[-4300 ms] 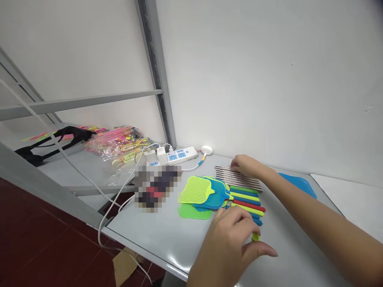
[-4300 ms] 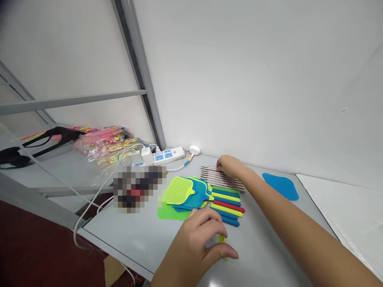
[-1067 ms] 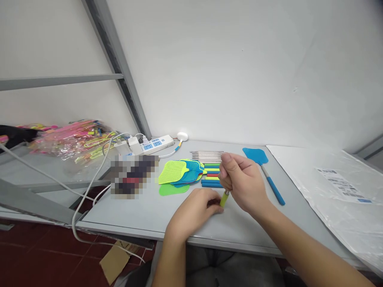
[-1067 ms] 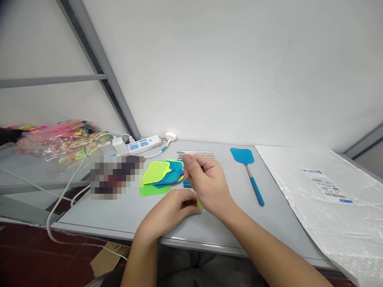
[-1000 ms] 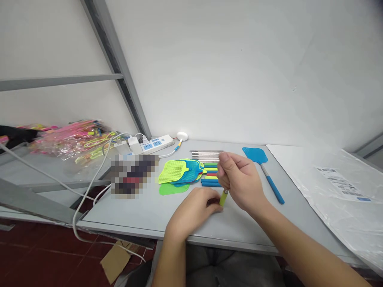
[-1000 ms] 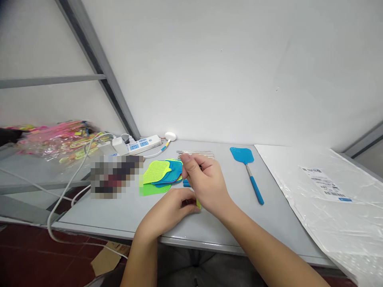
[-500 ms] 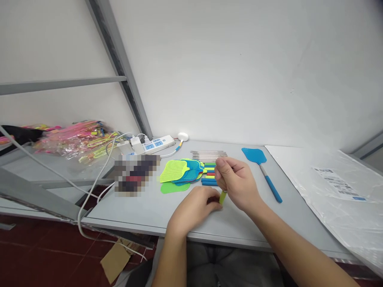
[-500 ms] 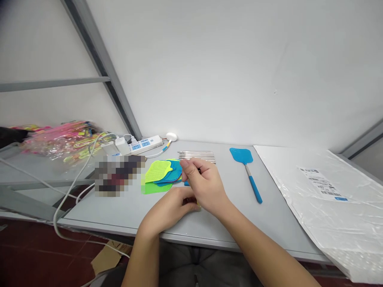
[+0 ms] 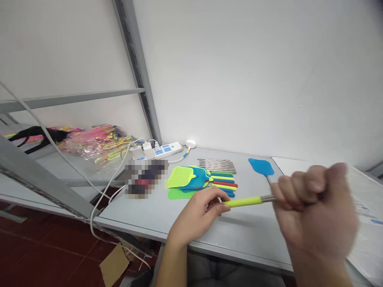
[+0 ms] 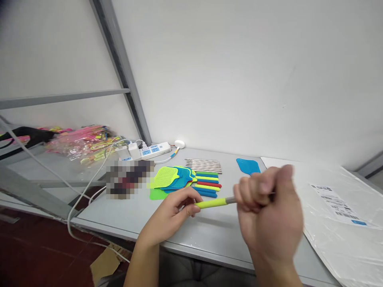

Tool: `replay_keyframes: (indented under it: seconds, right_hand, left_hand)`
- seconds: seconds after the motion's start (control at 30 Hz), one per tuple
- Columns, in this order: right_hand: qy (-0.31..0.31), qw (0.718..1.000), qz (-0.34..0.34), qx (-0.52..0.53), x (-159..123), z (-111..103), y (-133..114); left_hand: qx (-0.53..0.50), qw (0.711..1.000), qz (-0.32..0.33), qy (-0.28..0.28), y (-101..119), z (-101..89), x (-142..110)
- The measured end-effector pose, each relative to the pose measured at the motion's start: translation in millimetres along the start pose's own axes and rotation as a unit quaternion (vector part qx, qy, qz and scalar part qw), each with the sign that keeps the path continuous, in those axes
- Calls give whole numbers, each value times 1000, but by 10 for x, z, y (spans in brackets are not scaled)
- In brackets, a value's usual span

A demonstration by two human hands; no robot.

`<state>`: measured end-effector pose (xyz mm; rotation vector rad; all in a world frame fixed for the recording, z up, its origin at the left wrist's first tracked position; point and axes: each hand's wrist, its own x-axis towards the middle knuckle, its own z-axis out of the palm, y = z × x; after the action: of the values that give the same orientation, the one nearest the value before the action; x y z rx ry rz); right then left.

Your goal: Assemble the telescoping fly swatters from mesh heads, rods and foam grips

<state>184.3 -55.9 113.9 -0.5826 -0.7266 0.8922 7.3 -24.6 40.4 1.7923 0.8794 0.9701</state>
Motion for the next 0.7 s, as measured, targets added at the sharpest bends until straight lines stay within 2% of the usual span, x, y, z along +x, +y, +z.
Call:
replay_keyframes:
  seconds: [0.1,0.2,0.3,0.4,0.47,0.7]
  right_hand:
    - [103,993,4,61,30,-71,-145]
    - [151,977,38,142,47,-218,-120]
    - [162,964,37,210,67,-360,-8]
    - [156,957,43,242,90,-446,116]
    - [158,954,57,248,101,-478,190]
    - [189,942,98,260,82,-415,351]
  left_hand:
    - [-147,983,77,81,18,21,-52]
    - [-248,956,137,76,7,66,-63]
    - [-193,968,146,66,6,107,-49]
    - [-58,983,146,93,-4,167,-33]
    - [-13,983,146,108,-31,225,-22]
    - [-69,967,168,176,-179,390,16]
